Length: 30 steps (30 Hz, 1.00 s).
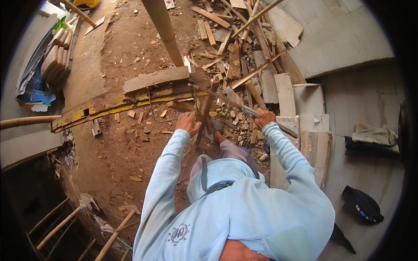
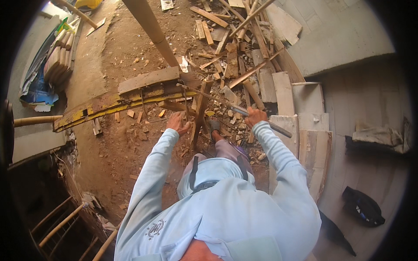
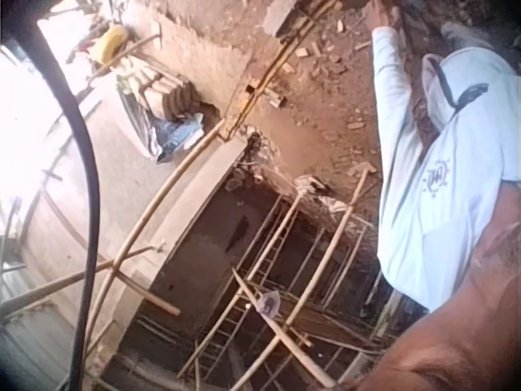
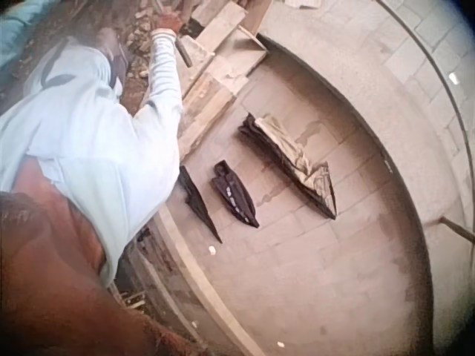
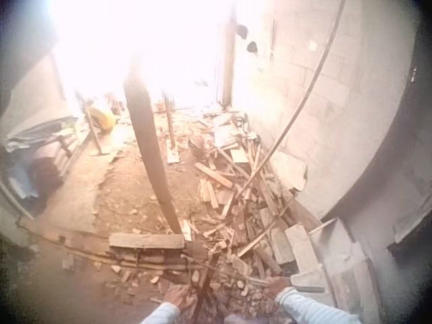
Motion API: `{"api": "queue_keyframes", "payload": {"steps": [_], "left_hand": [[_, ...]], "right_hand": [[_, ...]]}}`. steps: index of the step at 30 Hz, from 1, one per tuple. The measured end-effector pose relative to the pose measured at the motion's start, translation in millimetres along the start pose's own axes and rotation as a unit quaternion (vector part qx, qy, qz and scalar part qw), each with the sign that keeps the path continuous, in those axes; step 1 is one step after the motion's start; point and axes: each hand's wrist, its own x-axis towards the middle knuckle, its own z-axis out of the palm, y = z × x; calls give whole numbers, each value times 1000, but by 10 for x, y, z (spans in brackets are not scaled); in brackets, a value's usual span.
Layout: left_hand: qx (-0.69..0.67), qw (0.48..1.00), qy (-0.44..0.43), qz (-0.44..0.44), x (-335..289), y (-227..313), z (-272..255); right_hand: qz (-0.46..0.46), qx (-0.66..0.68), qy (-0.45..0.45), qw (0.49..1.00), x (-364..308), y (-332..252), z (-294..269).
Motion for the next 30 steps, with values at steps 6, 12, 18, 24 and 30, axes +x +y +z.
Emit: {"api": "queue_keyframes", "payload": {"steps": [6, 12, 18, 24, 30], "left_hand": [[38, 964, 262, 9, 72, -619, -146], [-442, 734, 298, -422, 297, -1689, -159], [-854, 467, 65, -219, -45, -1003, -1454], [-913, 333, 204, -121, -296, 1125, -2077], [-928, 282, 239, -36, -597, 1504, -1496]], "right_hand": [[-135, 271, 225, 926, -16, 3, -4], [-138, 423, 256, 858, 206, -659, -186], [-78, 534, 169, 824, 266, -815, -318], [-79, 416, 249, 871, 184, -892, -447], [-91, 557, 191, 803, -69, -1343, -754]]}}
